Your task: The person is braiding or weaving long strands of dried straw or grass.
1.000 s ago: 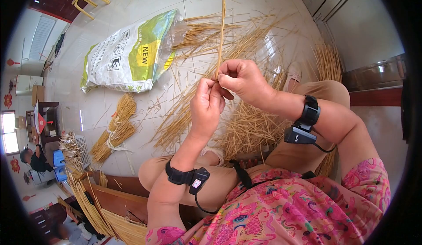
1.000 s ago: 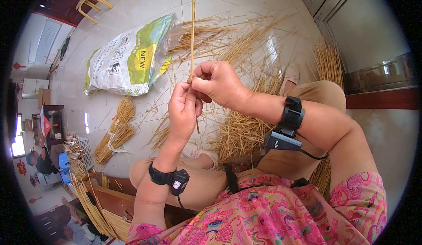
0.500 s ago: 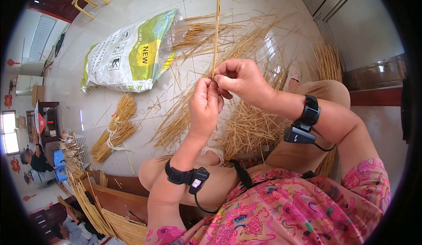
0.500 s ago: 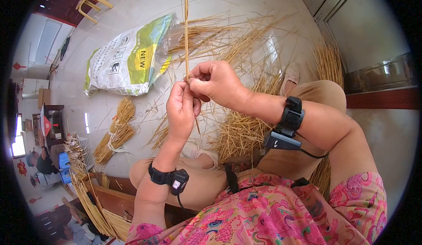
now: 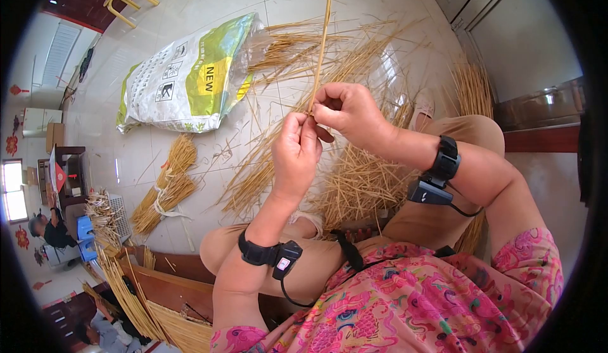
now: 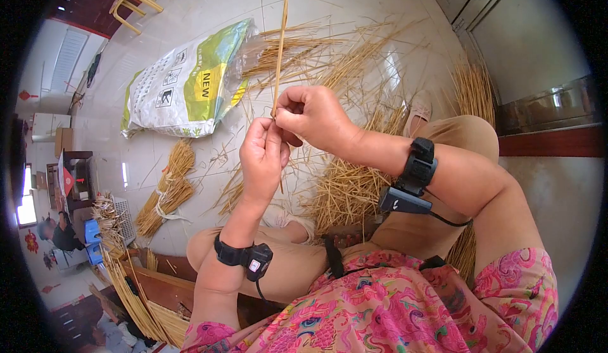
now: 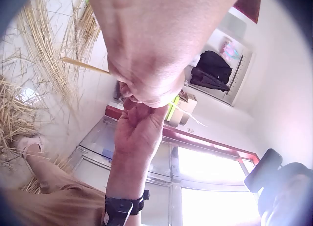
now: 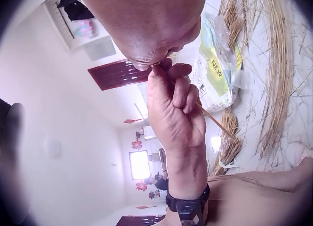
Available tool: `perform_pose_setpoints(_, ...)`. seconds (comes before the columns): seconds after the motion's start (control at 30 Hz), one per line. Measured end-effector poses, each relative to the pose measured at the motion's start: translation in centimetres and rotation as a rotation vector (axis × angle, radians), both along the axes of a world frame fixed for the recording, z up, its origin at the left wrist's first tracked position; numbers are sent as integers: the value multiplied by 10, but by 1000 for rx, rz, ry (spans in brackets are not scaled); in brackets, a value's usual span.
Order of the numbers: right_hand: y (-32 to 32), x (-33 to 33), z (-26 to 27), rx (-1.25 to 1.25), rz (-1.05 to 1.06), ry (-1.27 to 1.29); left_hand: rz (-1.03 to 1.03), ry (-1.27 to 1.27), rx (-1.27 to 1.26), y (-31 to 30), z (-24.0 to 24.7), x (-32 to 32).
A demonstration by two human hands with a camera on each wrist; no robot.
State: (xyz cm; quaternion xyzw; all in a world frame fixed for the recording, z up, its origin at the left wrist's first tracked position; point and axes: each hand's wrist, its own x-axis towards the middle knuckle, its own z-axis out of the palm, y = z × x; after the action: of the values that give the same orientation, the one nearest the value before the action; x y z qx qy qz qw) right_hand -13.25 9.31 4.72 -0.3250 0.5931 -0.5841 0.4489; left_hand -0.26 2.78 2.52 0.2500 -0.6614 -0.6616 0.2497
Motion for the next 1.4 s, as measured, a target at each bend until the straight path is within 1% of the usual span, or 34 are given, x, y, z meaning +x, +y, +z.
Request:
perform_pose_setpoints(0.1, -4, 0, -8, -72, -77, 24, 40, -20, -57, -1, -2, 1)
perform_pose_setpoints(0.2, -5, 0, -6, -72, -118, 60, 69, -46, -130, -1, -5, 0)
perform_pose_setpoints(0.43, -4, -2, -8, -49, -101, 73, 69, -83, -142, 0, -2, 0)
perform_pose_setpoints(0.53, -5, -3, -11, -76, -111, 76, 42, -63, -71, 1, 1, 0)
perform_pose_setpoints(0.6, -5, -3, -10, -82, -118, 74, 2, -11, 50, 1, 1, -1)
perform_pose_setpoints(0.73, -8, -10, -11, -85, -170, 219, -63, 85, 215, -1, 1, 1)
perform_pose_setpoints(0.8, -9, -22, -14, -57, -186, 299, -66, 114, 247, -1, 3, 2)
perform_pose_setpoints(0.9, -11, -32, -10, 66, -153, 154, -53, 127, 255, -2, 4, 2)
perform_pose_setpoints(1.0, -6, -19, 8, -72, -98, -24, -39, 99, 227, -3, 3, 2)
perform_pose_setpoints(1.1, -6, -15, 11, -110, -70, 0, -15, 56, 177, -2, 4, 1)
perform_pose_setpoints(1.23, -7, -15, 8, -94, -71, 41, 14, 10, 91, 0, 3, 0)
perform_pose_setpoints(1.4, -6, -17, 8, -66, -87, 28, -18, 24, 69, 1, -1, -1)
